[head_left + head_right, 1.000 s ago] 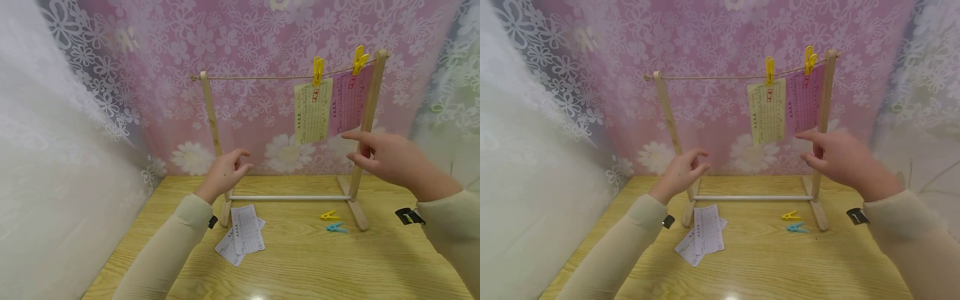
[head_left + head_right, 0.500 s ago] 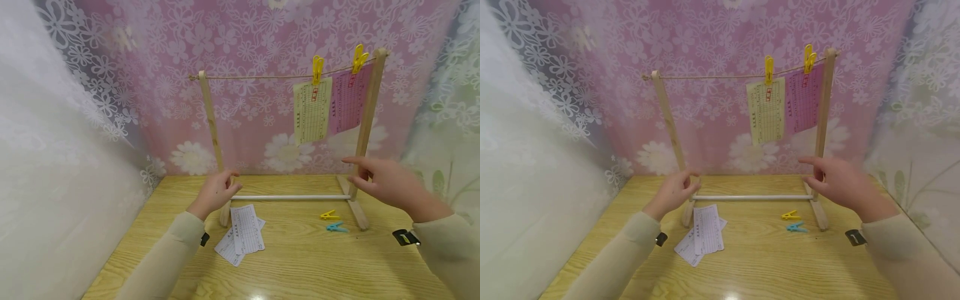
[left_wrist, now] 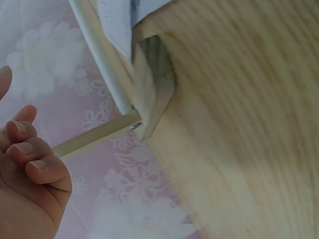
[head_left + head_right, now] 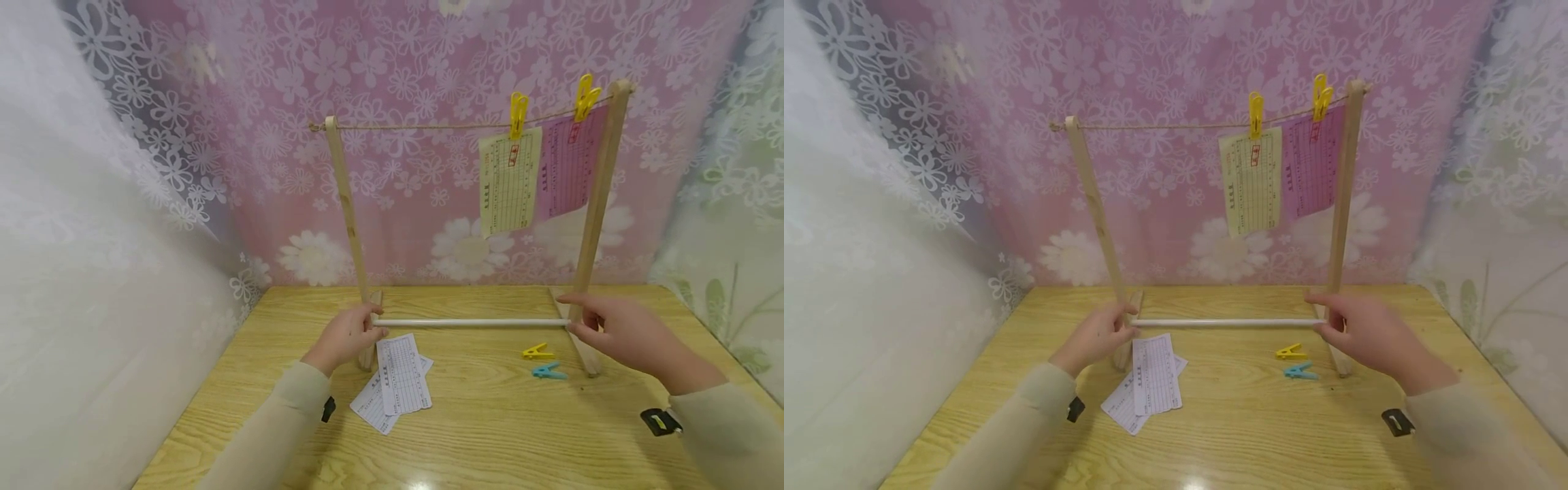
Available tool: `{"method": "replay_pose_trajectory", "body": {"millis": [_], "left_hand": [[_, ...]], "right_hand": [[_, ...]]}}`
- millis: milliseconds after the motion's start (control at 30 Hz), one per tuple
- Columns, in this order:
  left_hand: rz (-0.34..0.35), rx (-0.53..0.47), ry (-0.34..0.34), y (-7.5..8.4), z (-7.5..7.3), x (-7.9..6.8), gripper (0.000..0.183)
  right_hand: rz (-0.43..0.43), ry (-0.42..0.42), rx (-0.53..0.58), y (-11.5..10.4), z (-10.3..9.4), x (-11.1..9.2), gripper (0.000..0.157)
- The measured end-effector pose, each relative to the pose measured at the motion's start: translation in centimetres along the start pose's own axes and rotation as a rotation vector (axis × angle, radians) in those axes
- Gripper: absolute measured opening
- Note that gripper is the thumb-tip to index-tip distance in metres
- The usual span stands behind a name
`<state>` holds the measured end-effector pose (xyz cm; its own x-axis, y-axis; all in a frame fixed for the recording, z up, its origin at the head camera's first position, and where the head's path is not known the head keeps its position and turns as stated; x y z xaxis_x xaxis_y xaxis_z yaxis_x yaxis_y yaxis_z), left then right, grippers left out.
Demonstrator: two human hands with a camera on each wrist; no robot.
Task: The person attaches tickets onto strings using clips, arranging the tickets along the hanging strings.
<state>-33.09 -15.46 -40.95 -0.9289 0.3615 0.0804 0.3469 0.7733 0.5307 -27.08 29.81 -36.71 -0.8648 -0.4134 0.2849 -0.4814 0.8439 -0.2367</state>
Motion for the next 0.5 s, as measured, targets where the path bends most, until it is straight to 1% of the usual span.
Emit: {"method": "replay_pose_trajectory", "body": {"millis": [133,267,400,500], "left_hand": [[-0.04,-0.02,-0.035,-0.8,0.7,-0.3,0.046],[-0.06,-0.008,-0.074,-1.1,1.1,-0.4,0.048],[-0.078,0.0,-0.104,-1.5,1.5,-0.2,0.05],[-0.104,-0.002,-0.123,-2.1,1.8,0.0,0.054]], "right_hand": [[0.017,-0.042,0.026,0.7,1.5,-0.8,0.044],[0.043,-0.083,0.059,1.5,3.1,-1.4,0.046],[0.054,-0.122,0.091,2.0,4.2,-1.7,0.047],[0.055,-0.148,0.113,2.2,4.9,-1.8,0.045]]}}
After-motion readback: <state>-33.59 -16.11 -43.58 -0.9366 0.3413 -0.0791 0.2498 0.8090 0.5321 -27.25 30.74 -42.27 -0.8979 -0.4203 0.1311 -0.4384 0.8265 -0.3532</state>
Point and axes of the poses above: each hand's wrist, its own x-axis towards the middle knuckle, its own z-axis out of the palm, y = z × x, the point moved 3 cm from there along x, towards the middle knuckle, and after that the axes turned 3 degrees about -y, right-handed, at the moved point
